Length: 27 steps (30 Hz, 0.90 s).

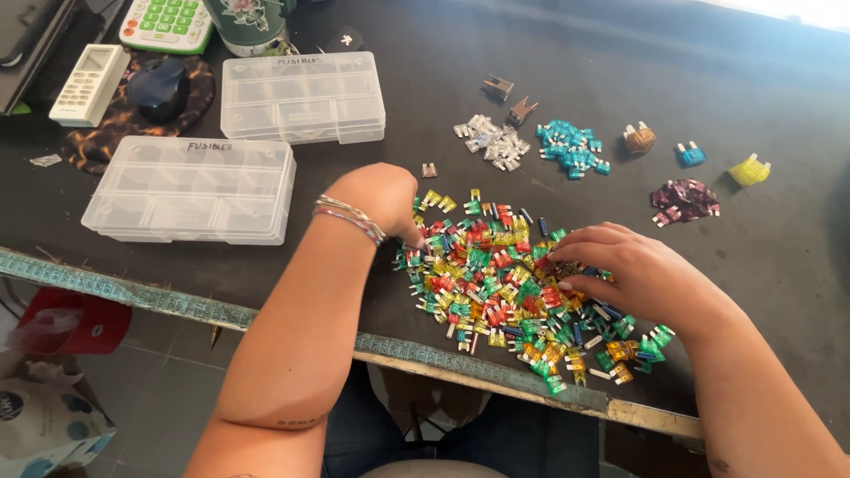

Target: Sorting a large pile of automotive fuses into categorized groups by color and size on a workbench.

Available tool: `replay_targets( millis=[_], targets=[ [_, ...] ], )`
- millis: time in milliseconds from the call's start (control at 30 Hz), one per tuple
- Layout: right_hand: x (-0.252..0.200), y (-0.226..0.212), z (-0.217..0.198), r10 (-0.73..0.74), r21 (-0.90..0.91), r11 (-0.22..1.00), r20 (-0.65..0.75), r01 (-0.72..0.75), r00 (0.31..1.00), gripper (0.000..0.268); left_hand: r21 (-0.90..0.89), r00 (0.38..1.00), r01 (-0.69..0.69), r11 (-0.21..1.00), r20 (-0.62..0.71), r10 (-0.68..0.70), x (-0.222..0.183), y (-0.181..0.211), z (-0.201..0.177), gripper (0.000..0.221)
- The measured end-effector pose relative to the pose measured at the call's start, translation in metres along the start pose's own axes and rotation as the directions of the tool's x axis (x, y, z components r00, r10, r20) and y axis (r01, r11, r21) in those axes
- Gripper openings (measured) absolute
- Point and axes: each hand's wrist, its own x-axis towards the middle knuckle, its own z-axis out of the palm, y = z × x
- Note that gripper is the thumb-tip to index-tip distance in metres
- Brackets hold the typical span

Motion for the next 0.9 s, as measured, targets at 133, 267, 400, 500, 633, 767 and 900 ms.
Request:
replay_targets(
  millis=[133,267,400,500,633,767,900],
  targets=[
    [0.001,0.002,0.002,0.014,-0.008,1.0,0.0,-0.014,1.0,0.036,0.021,0.999,-0.05,0.999,0.008,0.05,-0.003,0.004,0.0,0.04],
    [0.0,0.001,0.001,0.014,-0.01,1.0,-0.003,-0.014,1.0,0.036,-0.079,0.993,-0.119,0.99,-0.024,0.117,-0.005,0.0,0.001,0.027],
    [0.001,-0.001,-0.001,-0.02,0.016,1.0,-0.027,0.02,0.999,0.034,-0.145,0.973,-0.217,0.965,-0.113,0.202,-0.025,0.004,-0.013,0.025],
    [-0.001,-0.004,-0.002,-0.023,0.035,0.999,-0.086,0.026,0.996,0.035,-0.23,0.779,-0.532,0.815,-0.511,0.364,-0.006,0.003,-0.004,0.013],
    [0.0,0.007,0.007,-0.07,0.014,0.997,-0.135,0.073,0.988,0.035,-0.366,0.707,-0.584,0.724,-0.668,0.232,0.066,0.016,0.01,0.013],
    [-0.001,0.007,0.006,-0.091,0.05,0.994,-0.169,0.1,0.981,0.035,-0.298,0.638,-0.546,0.783,-0.754,0.158,0.133,0.031,0.019,0.016],
    [-0.001,0.003,-0.001,-0.057,0.072,0.995,-0.079,0.062,0.995,0.036,-0.232,0.594,-0.557,0.798,-0.782,0.188,0.146,0.047,0.001,0.016]
  ],
)
